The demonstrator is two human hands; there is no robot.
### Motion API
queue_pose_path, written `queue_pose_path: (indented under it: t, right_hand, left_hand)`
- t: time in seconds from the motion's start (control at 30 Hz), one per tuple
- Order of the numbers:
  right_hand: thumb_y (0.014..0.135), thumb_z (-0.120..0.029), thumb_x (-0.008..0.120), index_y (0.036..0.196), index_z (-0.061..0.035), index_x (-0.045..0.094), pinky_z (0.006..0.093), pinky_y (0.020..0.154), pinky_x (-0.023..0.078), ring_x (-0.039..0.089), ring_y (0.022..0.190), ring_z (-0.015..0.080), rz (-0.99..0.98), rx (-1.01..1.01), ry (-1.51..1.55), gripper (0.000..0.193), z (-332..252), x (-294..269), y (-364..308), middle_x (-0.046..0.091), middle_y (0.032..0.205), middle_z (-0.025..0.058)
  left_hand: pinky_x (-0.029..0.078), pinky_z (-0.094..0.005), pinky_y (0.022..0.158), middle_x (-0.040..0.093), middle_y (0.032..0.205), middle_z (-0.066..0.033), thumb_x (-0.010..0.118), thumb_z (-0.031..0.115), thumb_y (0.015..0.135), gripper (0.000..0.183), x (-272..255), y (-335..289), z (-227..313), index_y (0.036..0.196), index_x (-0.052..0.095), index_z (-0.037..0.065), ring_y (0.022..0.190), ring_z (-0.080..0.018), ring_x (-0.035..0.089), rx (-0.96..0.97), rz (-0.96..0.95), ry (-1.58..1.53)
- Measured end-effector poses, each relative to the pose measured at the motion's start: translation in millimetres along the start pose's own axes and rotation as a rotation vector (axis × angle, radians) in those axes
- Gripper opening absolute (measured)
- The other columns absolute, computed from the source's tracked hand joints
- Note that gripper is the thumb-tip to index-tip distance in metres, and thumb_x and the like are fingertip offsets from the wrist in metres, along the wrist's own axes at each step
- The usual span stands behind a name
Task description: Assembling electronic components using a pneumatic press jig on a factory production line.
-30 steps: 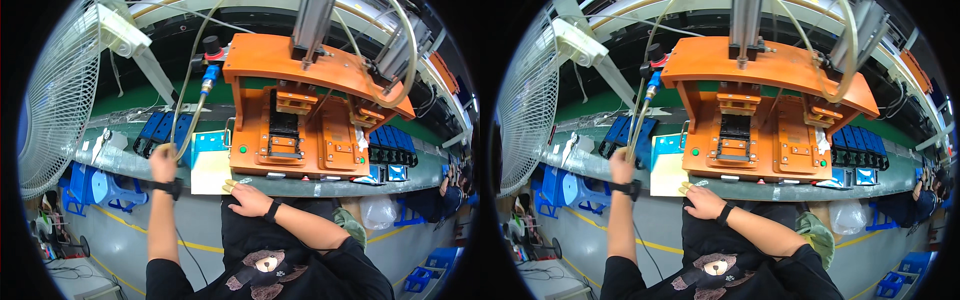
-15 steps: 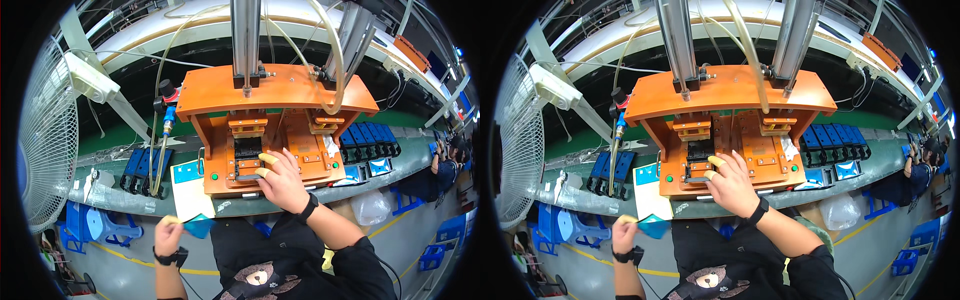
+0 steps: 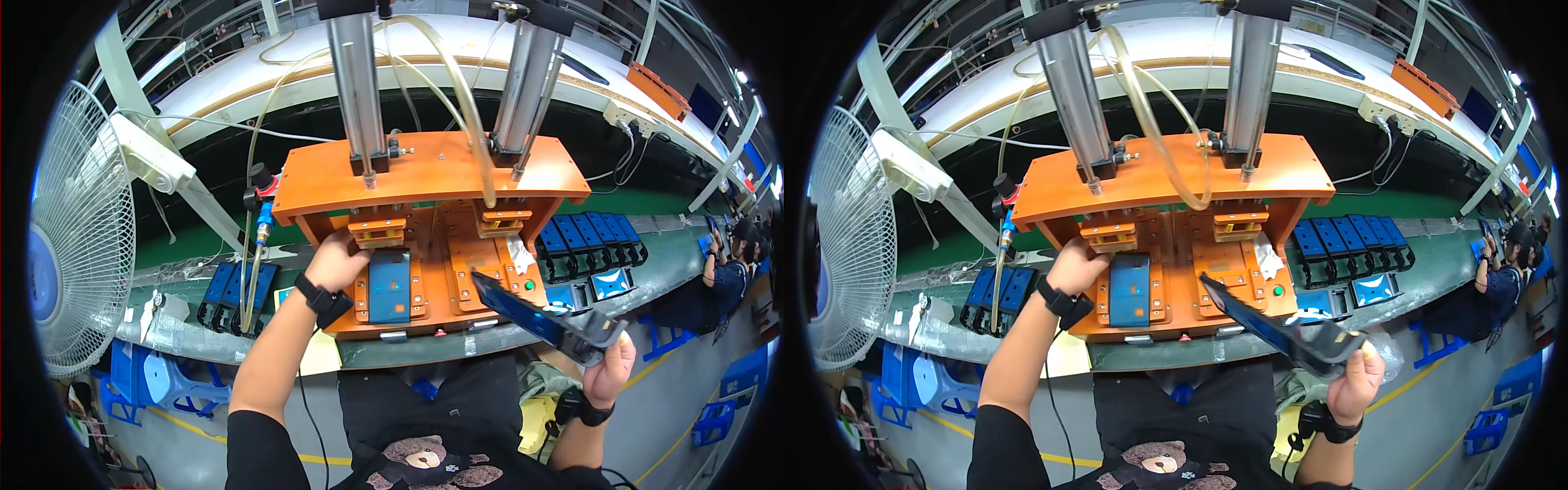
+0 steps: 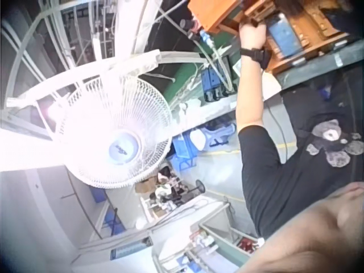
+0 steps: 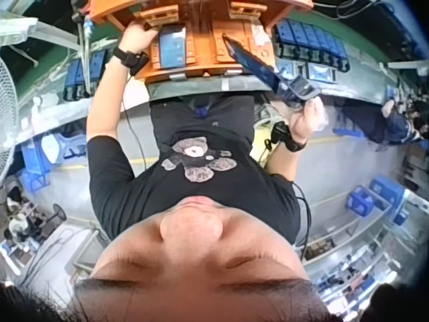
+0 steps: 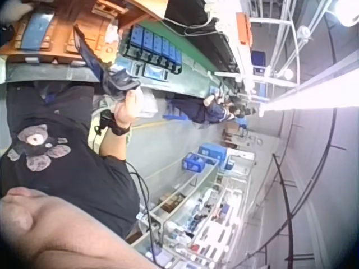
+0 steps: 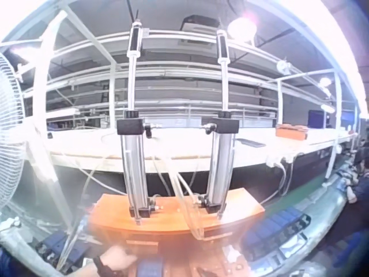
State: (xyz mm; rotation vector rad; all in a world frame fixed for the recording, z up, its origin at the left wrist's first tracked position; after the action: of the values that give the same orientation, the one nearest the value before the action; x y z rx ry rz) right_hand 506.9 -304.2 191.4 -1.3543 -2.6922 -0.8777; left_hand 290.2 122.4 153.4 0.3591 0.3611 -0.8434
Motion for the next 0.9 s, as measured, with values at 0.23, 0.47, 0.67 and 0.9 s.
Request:
queue_pose_path:
  t: [0.23,0.47,0.67,0.9]
  right_hand:
    - [0.102,-0.021,0.051,0.108,-0.0010,0.061,0.0436,0.091,0.053,0.069,0.092,0.0260,0.177,0.241,0.357,0.023,40,-58,-26,0.070,0.103,0.0110]
    - [0.104,-0.023,0.047,0.108,-0.0084,0.064,0.0393,0.090,0.054,0.067,0.095,0.0197,0.295,0.321,0.534,0.023,60,-69,-23,0.070,0.105,0.0041]
    - [0.103,-0.023,0.049,0.108,-0.0079,0.063,0.0424,0.091,0.053,0.067,0.095,0.0226,0.363,0.329,0.587,0.021,67,-86,-27,0.070,0.105,0.0051]
    - [0.099,-0.025,0.055,0.103,-0.0080,0.064,0.0476,0.086,0.053,0.067,0.098,0.0312,0.520,0.385,0.623,0.019,76,-111,-36,0.070,0.098,0.0065]
  left_hand:
    - [0.043,-0.0366,0.104,0.048,0.143,-0.0175,0.060,0.026,0.093,0.053,-13,58,-52,0.140,0.045,0.009,0.130,-0.0331,0.047,0.071,0.020,0.787]
    - [0.045,-0.0379,0.102,0.056,0.128,-0.0117,0.047,0.029,0.102,0.036,-14,70,-83,0.130,0.048,0.006,0.121,-0.0263,0.052,0.113,-0.031,-0.766]
    - [0.046,-0.0397,0.100,0.055,0.130,-0.0125,0.044,0.023,0.103,0.035,-8,66,-63,0.133,0.047,0.005,0.118,-0.0248,0.055,0.437,0.037,0.263]
    - [0.045,-0.0395,0.100,0.054,0.133,-0.0125,0.044,0.020,0.103,0.037,-21,54,-88,0.136,0.046,0.004,0.118,-0.0244,0.054,0.209,-0.089,0.285]
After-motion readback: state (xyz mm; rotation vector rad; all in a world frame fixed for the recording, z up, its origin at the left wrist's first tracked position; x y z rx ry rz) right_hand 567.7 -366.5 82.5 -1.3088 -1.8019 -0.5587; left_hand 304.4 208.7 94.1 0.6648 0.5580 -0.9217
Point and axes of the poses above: each hand's wrist, its own y-axis towards the middle knuckle, its own x-axis out of the palm, z = x × y, the point moved 7 cm from there along y, towards the middle knuckle
